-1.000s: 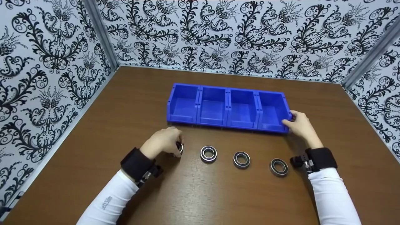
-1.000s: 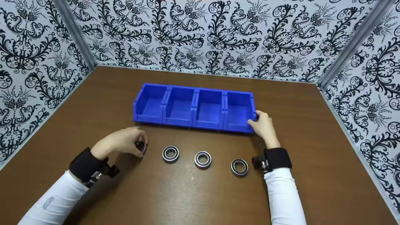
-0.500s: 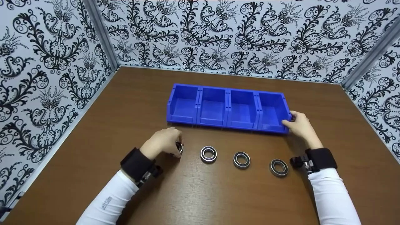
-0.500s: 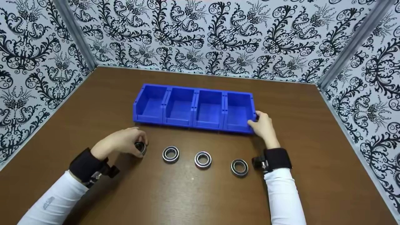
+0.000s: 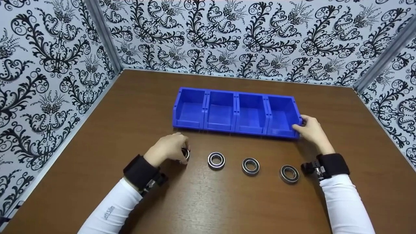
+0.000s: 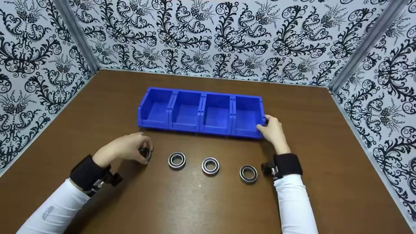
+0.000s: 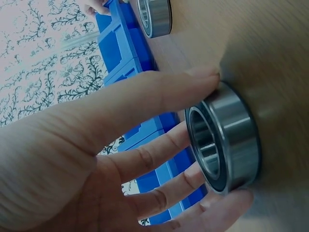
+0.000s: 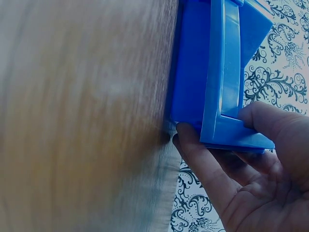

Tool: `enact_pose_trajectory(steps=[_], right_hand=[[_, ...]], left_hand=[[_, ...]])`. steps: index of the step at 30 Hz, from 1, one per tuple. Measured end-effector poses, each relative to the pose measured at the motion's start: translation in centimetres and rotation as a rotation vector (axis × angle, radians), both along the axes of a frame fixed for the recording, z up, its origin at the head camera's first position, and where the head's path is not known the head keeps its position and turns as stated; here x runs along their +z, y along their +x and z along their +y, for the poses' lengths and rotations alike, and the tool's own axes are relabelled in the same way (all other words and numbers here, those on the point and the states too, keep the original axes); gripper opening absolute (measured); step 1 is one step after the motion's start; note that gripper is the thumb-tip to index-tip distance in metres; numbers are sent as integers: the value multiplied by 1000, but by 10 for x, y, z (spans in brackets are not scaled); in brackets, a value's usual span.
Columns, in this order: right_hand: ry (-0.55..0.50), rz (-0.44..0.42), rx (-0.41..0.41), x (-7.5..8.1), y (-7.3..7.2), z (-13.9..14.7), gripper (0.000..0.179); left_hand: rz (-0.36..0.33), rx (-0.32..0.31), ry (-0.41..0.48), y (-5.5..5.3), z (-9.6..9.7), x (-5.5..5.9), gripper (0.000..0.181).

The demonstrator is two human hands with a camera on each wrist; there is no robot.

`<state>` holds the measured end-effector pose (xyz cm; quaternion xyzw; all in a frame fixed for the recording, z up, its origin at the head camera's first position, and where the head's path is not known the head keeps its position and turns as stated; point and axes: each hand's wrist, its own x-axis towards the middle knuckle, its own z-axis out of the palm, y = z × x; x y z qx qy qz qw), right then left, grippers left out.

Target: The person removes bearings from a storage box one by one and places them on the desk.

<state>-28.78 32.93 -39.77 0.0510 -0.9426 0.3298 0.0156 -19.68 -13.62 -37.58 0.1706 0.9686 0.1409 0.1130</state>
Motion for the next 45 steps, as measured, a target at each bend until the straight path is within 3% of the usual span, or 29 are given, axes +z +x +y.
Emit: enact_pose_trajectory(steps=[26,34,45], right_hand=[[10,-34,-30,5,-2,-1,57],[-46,-42,-30,12,-6,-3,63],[-32,22,-42,28,-14,-7,68]], left_hand=[[-23,2,20,-3,-3,6,39],[-13,-11,31,-10,-2,16,30],[89,-5,21,-27,2,36,37]])
